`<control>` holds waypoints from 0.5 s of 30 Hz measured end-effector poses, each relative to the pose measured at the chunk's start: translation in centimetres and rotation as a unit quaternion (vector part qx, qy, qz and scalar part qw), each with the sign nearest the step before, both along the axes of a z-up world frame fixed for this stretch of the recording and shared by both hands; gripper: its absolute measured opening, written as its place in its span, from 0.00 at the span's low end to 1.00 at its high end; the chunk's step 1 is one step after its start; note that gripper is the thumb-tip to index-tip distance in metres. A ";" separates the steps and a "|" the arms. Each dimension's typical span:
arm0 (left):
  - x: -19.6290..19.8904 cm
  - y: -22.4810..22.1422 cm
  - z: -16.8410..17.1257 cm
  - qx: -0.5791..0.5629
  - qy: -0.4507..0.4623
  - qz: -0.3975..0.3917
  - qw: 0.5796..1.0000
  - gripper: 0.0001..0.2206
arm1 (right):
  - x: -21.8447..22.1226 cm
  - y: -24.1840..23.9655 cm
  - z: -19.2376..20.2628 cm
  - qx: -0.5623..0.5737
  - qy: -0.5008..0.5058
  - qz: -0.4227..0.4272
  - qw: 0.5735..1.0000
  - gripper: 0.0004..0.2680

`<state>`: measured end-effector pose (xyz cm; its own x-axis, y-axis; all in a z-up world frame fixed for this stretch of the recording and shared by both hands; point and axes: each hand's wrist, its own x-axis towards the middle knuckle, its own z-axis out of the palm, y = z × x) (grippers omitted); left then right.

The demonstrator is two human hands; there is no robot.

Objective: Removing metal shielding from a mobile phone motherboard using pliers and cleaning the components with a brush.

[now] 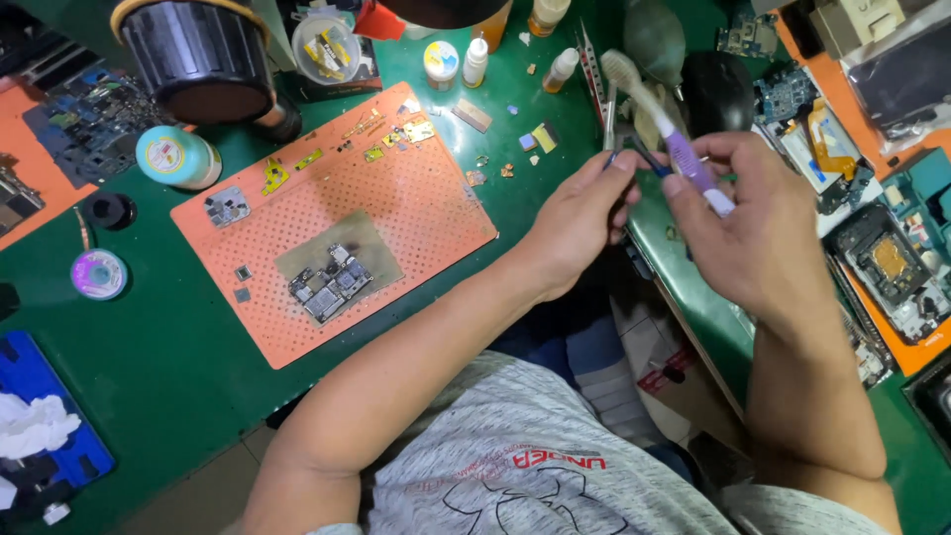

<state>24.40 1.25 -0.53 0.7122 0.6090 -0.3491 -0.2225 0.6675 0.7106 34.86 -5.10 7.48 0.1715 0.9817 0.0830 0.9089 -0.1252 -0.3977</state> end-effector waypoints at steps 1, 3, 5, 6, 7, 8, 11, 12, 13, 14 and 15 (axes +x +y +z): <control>0.9 -0.2 -0.4 -0.009 -0.014 0.030 0.999 0.11 | 0.3 0.1 -1.0 0.021 0.028 -0.026 0.999 0.09; 1.7 0.0 -1.3 -0.019 -0.019 0.093 0.995 0.09 | 1.1 0.5 -2.6 0.037 0.068 -0.021 0.997 0.10; 1.2 0.0 -2.3 0.090 0.033 0.052 0.994 0.15 | 1.9 0.4 -4.1 0.062 0.115 -0.007 0.991 0.09; -0.7 0.1 -1.0 0.082 0.042 0.072 0.993 0.15 | 2.4 0.5 -4.8 0.052 0.123 0.012 0.991 0.09; -2.4 0.1 0.3 0.115 0.084 0.020 0.990 0.26 | 3.1 0.7 -5.6 0.040 0.134 -0.017 0.990 0.07; -4.0 -0.1 1.6 0.146 0.123 -0.039 0.981 0.43 | 3.7 0.7 -6.3 0.026 0.144 -0.051 0.988 0.05; -10.3 -2.9 -0.1 0.341 0.161 -0.043 0.925 0.27 | 8.5 1.6 -11.5 0.069 0.051 0.016 0.996 0.06; -12.7 -3.5 0.2 0.335 0.163 -0.042 0.927 0.27 | 8.0 1.9 -11.4 0.064 0.053 0.018 0.996 0.06; -15.1 -4.0 0.5 0.446 0.194 0.042 0.873 0.17 | 7.6 2.3 -11.4 0.061 0.050 0.072 0.994 0.06; -17.4 -4.6 0.9 0.549 0.216 0.122 0.798 0.09 | 7.2 2.5 -11.2 0.058 0.044 0.125 0.990 0.07; -19.3 -4.5 0.7 0.544 0.216 0.122 0.801 0.09 | 7.7 2.5 -12.1 0.052 0.044 0.125 0.990 0.07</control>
